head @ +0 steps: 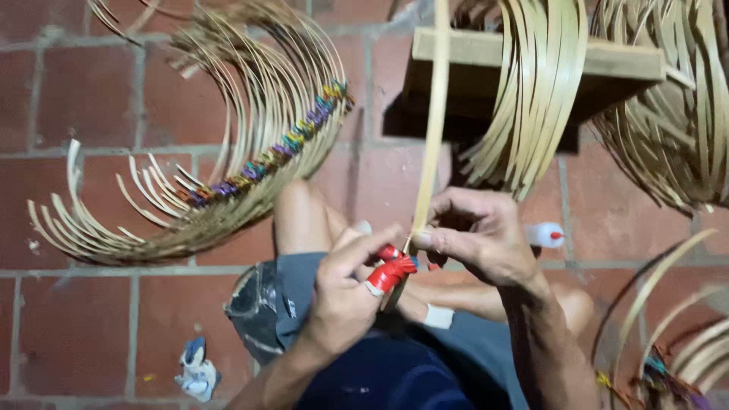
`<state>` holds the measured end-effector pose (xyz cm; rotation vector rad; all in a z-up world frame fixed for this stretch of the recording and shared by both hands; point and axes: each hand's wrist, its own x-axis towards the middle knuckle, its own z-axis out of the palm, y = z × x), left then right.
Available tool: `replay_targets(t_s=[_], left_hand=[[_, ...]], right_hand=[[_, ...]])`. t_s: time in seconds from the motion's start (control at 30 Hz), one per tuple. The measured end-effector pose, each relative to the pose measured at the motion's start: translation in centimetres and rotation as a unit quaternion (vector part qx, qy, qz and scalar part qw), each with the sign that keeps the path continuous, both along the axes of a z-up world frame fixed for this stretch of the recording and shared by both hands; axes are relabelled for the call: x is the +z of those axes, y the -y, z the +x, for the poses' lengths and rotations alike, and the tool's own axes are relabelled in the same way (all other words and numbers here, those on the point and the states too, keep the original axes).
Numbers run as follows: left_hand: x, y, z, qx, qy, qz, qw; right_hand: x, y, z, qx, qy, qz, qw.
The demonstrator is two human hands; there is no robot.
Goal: The person sits on a tiled floor and repeatedly applies glue to the ends of thin bamboo strips, then secures them with colorful clothespins. The person works on a pile of strips, using a small bottle of glue and various clips to hold the pieces in place.
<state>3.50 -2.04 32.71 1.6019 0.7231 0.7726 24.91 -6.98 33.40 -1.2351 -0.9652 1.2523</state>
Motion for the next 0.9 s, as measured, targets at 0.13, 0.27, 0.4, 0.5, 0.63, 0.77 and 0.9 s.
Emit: replay_targets(t_s=[0.13,0.27,0.4,0.5,0.63,0.77,0.9], left_hand=[[0.2,0.8,-0.6,-0.023,-0.071,-0.038,0.996],[0.4,1.7,-0.6,-0.053,-0.036,-0.046,0.997],[-0.4,2.2,0.1,-0.088,-0.026,-0.171,0.981],[-0.6,2.0,0.8,-0.113,-0.018,-0.281,0.953],[-0.5,2.2,0.4,-0.152,-0.057,-0.225,0.961],[-1.0,3.0,0.2,-0.141,-0.058,-0.161,0.975],[-1.6,3.1,-0.4,-0.112,-0.049,-0.155,0.98]], right_hand=[[-0.7,1.4,0.3,0.062,0.01,0.01,0.998],[-1.3,3.2,-0.2,0.035,-0.031,-0.125,0.991],[-2.3,5.0,-1.0,-0.001,-0.099,-0.082,0.992],[-2.6,5.8,-1.3,-0.034,-0.127,-0.091,0.987],[-2.3,7.1,-1.8,-0.05,-0.11,-0.079,0.99],[-3.3,8.8,-1.7,-0.035,-0.124,-0.01,0.992],[-11.0,11.3,0.1,-0.225,-0.023,-0.017,0.974]])
